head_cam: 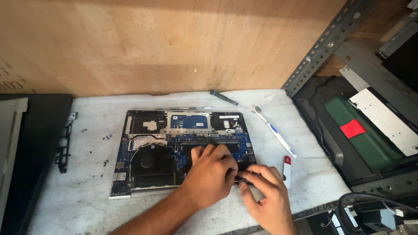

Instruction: The person works on a disassembled laptop lying open on a workbench, manipulating small components on the exposed motherboard with both hands. They then pick up a screwdriver and use it to work on the laptop's internal parts.

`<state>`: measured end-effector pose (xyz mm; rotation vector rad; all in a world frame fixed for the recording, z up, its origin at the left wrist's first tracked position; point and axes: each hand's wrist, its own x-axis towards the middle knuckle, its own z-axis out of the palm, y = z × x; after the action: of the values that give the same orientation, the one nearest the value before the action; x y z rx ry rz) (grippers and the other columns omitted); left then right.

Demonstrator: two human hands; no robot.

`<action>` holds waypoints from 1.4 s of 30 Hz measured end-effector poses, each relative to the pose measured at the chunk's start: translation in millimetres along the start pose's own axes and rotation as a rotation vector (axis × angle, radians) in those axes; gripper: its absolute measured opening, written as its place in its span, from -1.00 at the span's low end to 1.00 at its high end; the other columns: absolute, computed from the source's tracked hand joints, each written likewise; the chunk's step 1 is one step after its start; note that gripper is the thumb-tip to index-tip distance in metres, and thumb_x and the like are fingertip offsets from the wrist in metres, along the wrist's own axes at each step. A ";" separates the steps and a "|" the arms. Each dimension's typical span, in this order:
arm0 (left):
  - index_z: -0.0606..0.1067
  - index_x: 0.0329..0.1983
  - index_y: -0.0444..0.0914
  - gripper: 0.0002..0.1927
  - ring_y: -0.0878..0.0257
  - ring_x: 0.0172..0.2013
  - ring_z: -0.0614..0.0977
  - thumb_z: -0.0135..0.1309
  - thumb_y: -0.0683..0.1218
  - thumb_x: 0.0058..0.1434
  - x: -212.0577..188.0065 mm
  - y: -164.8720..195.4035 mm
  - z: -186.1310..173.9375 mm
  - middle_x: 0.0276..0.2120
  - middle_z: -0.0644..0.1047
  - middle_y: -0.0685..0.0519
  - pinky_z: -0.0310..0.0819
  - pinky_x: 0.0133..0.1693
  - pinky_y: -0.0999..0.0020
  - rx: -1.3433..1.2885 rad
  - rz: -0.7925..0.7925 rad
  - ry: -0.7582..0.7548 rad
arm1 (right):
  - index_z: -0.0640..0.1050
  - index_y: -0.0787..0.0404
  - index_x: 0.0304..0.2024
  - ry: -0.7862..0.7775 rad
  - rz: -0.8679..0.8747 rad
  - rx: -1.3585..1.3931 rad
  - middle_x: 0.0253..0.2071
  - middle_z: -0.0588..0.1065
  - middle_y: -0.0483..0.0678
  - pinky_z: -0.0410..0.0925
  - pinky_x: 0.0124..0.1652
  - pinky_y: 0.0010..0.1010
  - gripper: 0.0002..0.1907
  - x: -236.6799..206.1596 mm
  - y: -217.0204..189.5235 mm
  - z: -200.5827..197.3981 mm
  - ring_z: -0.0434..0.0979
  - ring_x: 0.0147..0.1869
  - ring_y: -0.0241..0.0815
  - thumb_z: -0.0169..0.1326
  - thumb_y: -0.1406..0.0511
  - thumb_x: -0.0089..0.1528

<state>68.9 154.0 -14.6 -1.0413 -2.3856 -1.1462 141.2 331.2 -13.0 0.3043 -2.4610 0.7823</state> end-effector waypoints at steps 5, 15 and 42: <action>0.56 -0.48 -0.16 -0.93 0.06 -0.13 0.48 0.22 -0.18 -0.04 2.1 1.5 -0.8 -0.26 0.48 0.06 0.13 -0.06 -0.01 0.011 -0.013 -0.016 | 0.66 0.26 -0.23 -0.011 -0.004 0.009 -0.10 0.57 -0.07 0.40 -0.08 -0.31 -0.78 -0.3 3.4 -0.1 0.52 -0.05 -0.05 0.26 0.36 0.05; 0.56 -0.46 -0.17 -0.95 0.04 -0.14 0.47 0.21 -0.12 0.05 2.5 1.9 4.8 -0.29 0.46 0.03 0.14 -0.03 -0.06 0.098 0.050 0.030 | 0.64 0.24 -0.21 0.023 0.057 0.023 -0.12 0.54 -0.03 0.40 -0.08 -0.31 -0.77 -3.2 4.0 -0.9 0.55 -0.07 -0.03 0.23 0.38 0.05; 0.57 -0.49 -0.16 -0.93 0.06 -0.15 0.48 0.25 -0.11 0.01 5.9 4.7 -6.7 -0.31 0.48 0.06 0.11 -0.05 -0.04 0.010 -0.008 -0.061 | 0.65 0.24 -0.21 -0.004 0.171 0.116 -0.12 0.57 -0.09 0.36 -0.34 -0.48 -0.78 -4.8 11.9 -3.6 0.54 -0.21 -0.22 0.24 0.39 0.07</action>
<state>67.9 153.7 -4.6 -1.0795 -2.4414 -1.1188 142.4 343.2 -18.8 0.1382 -2.4742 0.9992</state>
